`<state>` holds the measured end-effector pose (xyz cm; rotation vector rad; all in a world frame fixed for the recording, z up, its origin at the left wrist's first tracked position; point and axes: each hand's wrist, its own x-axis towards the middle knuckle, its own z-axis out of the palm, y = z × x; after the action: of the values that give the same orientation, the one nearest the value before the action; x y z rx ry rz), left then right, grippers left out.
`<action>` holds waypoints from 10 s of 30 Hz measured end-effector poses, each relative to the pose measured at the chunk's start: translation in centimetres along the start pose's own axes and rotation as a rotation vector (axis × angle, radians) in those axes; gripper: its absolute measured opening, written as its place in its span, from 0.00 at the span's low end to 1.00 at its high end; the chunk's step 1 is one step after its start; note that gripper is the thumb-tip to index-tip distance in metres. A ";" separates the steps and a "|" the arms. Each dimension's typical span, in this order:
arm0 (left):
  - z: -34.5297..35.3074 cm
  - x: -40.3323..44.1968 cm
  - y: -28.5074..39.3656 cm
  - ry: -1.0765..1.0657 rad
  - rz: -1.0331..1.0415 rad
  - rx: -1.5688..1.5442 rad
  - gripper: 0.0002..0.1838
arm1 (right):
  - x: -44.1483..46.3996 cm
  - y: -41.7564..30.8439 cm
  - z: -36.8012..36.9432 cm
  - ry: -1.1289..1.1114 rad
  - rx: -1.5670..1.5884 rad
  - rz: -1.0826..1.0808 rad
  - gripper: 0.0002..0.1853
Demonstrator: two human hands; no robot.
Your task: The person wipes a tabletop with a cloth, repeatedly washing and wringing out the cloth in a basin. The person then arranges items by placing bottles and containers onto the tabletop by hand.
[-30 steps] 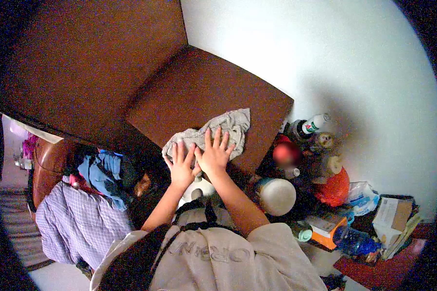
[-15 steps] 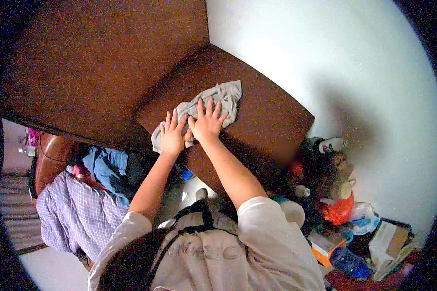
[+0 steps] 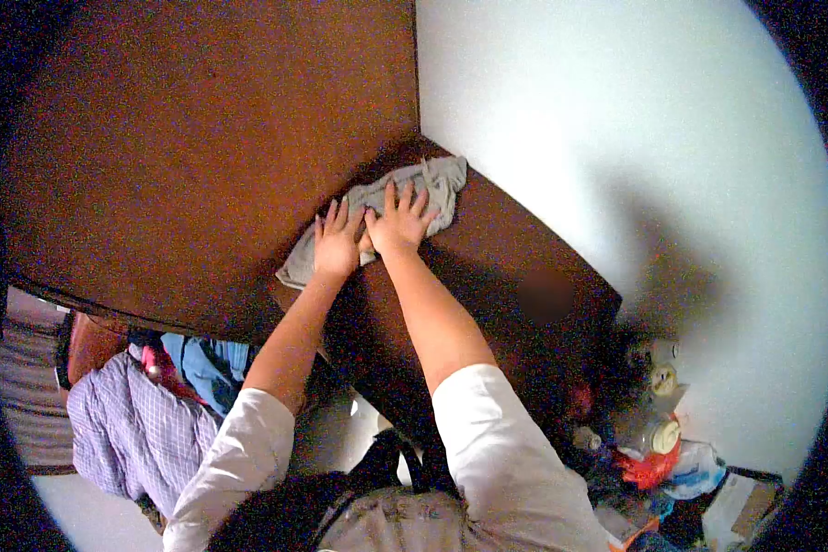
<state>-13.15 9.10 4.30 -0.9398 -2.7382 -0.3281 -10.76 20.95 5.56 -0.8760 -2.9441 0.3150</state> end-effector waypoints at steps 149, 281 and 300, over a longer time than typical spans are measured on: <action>0.7 0.2 16.5 -0.420 0.335 -0.062 0.33 | -7.1 19.4 -3.9 0.159 0.054 0.386 0.33; -7.9 -38.3 31.5 -0.269 0.288 -1.084 0.69 | -54.9 34.7 -3.9 0.287 0.676 0.844 0.52; -8.8 -39.8 28.8 -0.280 0.265 -1.327 0.61 | -43.0 42.9 -9.9 0.943 0.528 0.762 0.63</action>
<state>36.68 5.99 5.25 -1.6307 -2.2948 -2.2049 49.28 34.38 6.48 -1.4663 -1.5062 0.4888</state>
